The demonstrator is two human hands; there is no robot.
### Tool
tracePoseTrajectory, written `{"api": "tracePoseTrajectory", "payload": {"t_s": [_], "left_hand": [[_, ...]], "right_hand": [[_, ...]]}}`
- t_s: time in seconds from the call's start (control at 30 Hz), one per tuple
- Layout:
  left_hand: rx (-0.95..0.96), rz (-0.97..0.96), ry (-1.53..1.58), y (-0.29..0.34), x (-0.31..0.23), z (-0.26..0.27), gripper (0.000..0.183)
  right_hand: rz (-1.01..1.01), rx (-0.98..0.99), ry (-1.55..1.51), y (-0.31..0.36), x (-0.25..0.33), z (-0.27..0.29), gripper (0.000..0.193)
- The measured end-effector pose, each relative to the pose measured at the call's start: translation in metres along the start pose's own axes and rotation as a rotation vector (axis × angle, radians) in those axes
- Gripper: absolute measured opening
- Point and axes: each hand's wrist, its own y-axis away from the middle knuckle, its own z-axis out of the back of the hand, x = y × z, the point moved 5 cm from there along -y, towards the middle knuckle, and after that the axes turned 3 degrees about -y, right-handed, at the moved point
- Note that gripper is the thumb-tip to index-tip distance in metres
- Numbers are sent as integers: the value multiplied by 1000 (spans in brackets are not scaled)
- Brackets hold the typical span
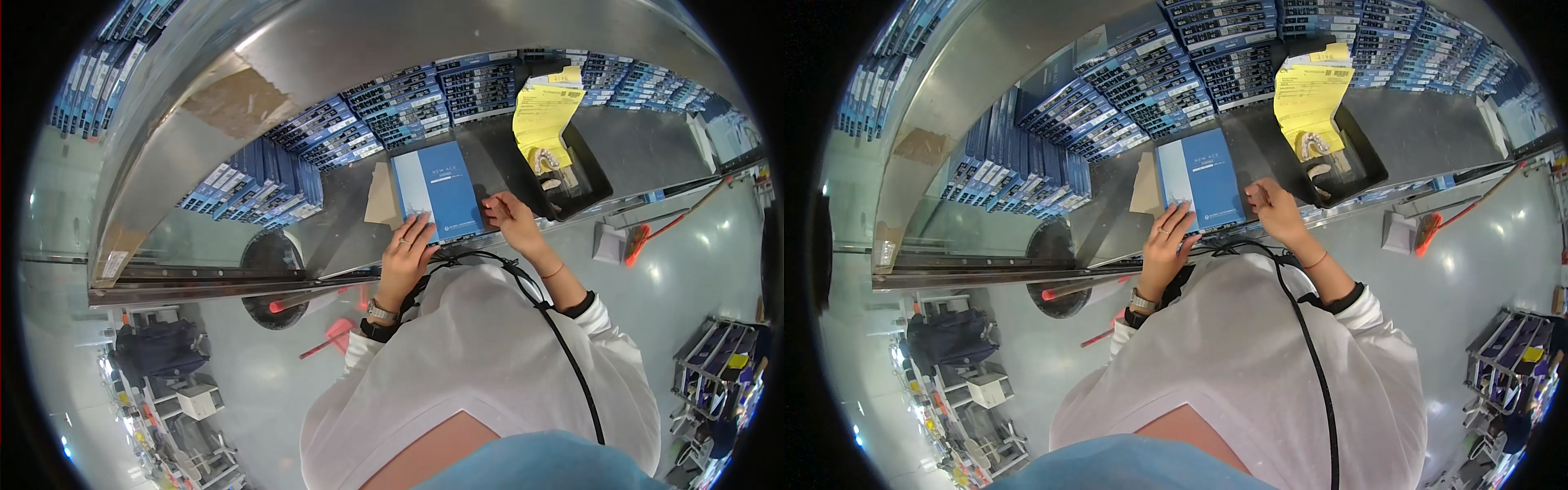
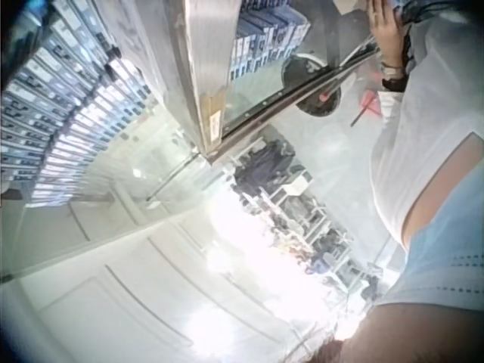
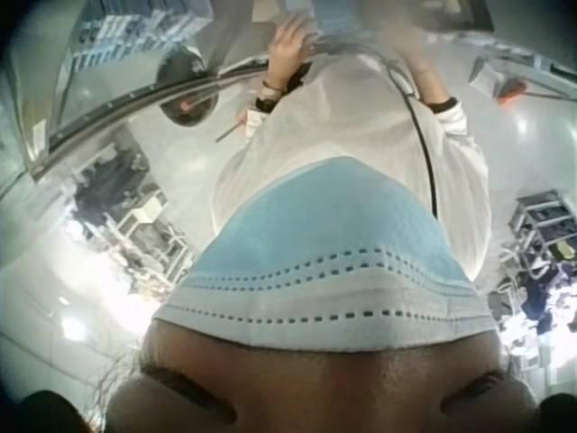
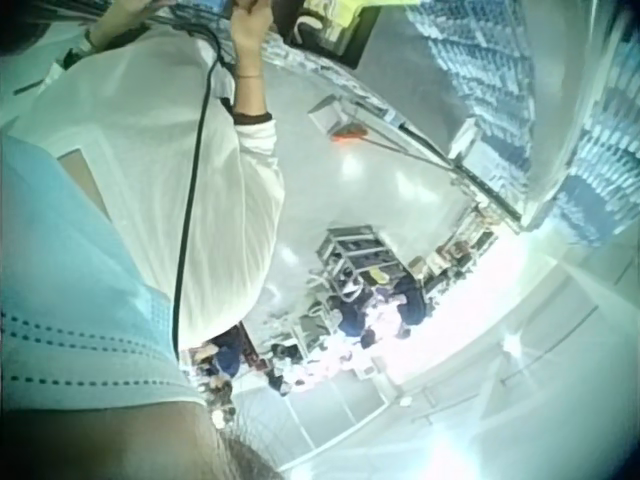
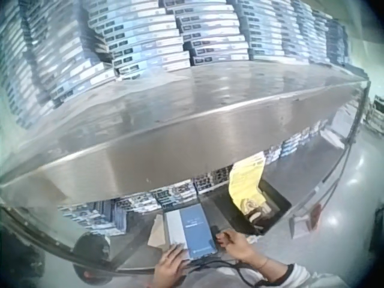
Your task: The technician is inspecting, adjusting, and documenting dental molds and prosthetics in a laboratory setting.
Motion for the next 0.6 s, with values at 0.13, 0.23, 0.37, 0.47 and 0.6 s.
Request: {"api": "tracePoseTrajectory", "payload": {"t_s": [0.13, 0.23, 0.37, 0.47, 0.6], "left_hand": [[5, -1, -11, -3, -10, 4, 50], [-24, 4, -107, -5, -11, 0, 54], [-50, -55, -192, 4, -1, -4, 59], [74, -125, -276, 9, 3, -2, 52], [-23, -204, -453, -3, 5, 22, 46]], "right_hand": [[20, 55, 93, 3, -7, -4, 26], [-62, 68, -141, 5, -5, -7, 25], [-151, 123, -297, 13, 13, -7, 23], [-179, 211, -424, 21, 21, -1, 18], [-16, 183, -433, 32, 57, 13, 17]]}}
